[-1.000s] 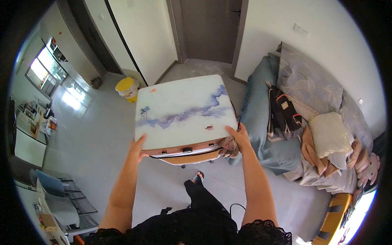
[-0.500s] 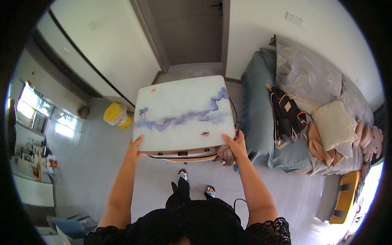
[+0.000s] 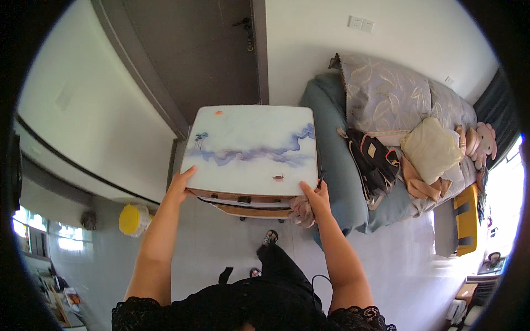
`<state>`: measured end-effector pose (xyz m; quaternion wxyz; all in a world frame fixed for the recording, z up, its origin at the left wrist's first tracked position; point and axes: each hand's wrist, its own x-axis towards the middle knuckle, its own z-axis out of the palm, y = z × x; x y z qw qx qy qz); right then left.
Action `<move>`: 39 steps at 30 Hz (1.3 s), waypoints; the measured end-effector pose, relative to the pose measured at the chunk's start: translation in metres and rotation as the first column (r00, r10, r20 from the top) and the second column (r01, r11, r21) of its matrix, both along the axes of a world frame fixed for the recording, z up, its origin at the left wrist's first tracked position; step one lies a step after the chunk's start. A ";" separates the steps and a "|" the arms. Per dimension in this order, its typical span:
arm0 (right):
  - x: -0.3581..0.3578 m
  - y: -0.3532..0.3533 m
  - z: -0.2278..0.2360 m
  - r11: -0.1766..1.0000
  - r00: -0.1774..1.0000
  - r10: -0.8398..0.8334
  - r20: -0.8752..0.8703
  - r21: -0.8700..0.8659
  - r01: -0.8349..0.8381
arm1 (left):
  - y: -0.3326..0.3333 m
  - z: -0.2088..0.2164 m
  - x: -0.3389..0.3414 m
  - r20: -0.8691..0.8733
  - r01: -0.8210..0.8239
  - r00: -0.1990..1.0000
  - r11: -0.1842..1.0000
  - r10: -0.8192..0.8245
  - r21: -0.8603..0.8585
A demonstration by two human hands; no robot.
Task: The person cleans the front grille and top surface of a portable air cooler using a cloth. They wipe the grille thoroughly, then the top panel, and finally reposition the unit.
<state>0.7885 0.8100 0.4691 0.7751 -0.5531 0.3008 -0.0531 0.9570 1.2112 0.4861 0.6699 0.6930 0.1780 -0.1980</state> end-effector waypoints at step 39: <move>0.339 0.151 0.068 0.802 0.726 -0.592 -0.350 -0.345 0.488 | -0.242 0.018 0.479 0.359 0.293 0.897 0.955 -0.259 -0.043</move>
